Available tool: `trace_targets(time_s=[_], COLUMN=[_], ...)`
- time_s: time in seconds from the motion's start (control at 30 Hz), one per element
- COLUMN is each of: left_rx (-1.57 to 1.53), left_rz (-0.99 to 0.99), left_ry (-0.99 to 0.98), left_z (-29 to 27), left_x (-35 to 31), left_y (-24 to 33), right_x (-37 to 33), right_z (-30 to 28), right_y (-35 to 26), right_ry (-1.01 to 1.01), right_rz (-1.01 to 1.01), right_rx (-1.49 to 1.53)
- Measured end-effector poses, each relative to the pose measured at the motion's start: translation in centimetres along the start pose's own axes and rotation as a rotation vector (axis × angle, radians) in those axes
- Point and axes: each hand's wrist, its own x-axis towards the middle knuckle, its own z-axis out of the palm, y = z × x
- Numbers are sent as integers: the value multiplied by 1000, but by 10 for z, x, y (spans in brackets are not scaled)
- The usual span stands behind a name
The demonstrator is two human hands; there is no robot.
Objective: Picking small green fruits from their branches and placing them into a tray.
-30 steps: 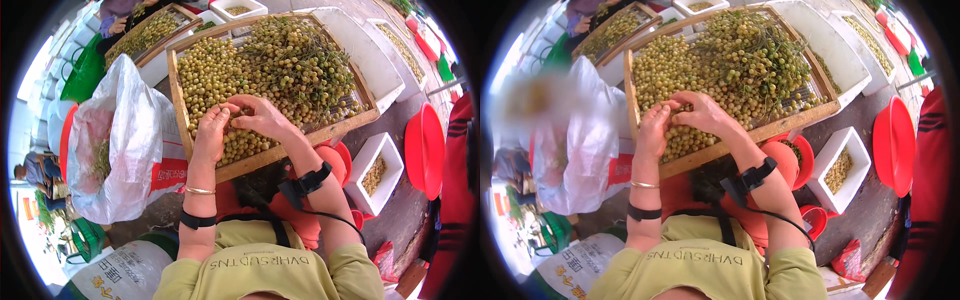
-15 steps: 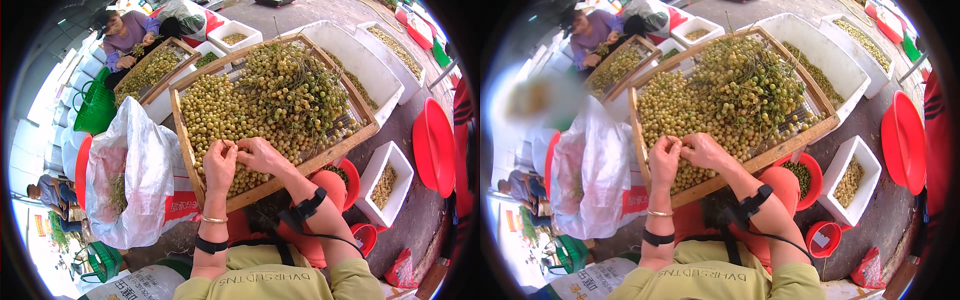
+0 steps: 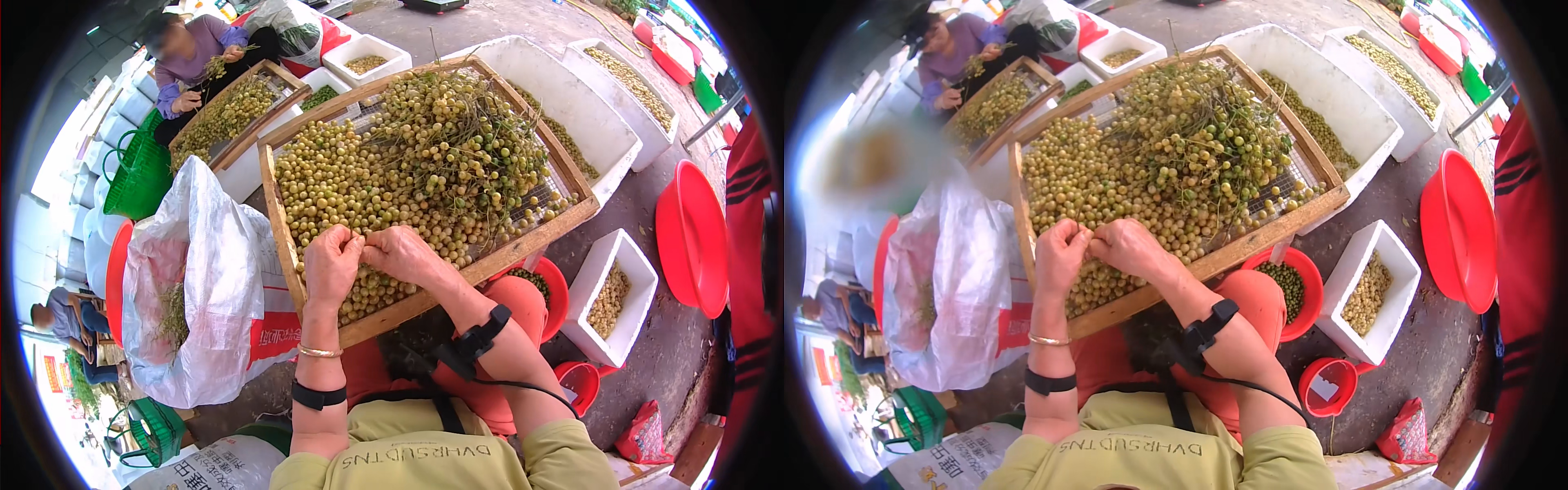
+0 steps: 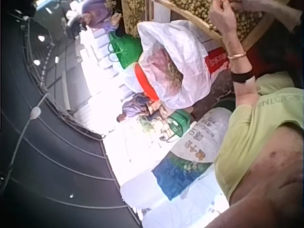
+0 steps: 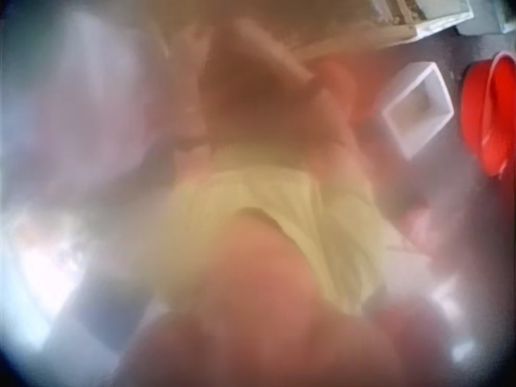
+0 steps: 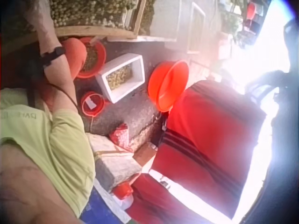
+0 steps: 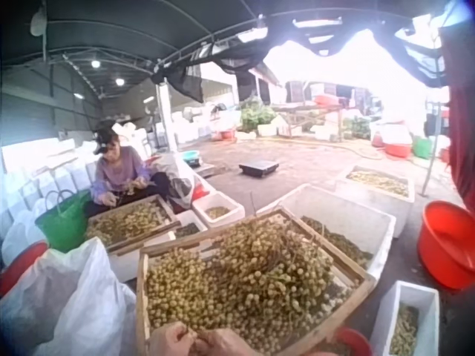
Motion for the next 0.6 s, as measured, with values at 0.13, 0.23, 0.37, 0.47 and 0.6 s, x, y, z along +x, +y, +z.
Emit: trace_targets(time_s=[0.13, 0.23, 0.37, 0.47, 0.6], left_rx=[-192, -240, -259, -218, -248], left_rz=[-124, -162, -187, -169, -145], left_ry=[-1, 50, 30, -1, -53], left_z=[-6, -10, -13, -13, -11], left_x=[0, 3, 3, 4, 5], left_y=[0, -12, -7, 1, 0], right_x=[2, 1, -1, -1, 0], right_z=[-6, -4, -9, -9, -12], right_y=[-6, -5, -10, -7, -8], right_ry=[-222, -269, -236, -153, -151], right_rz=[266, 312, 348, 321, 291], right_rx=[358, 521, 615, 692, 829])
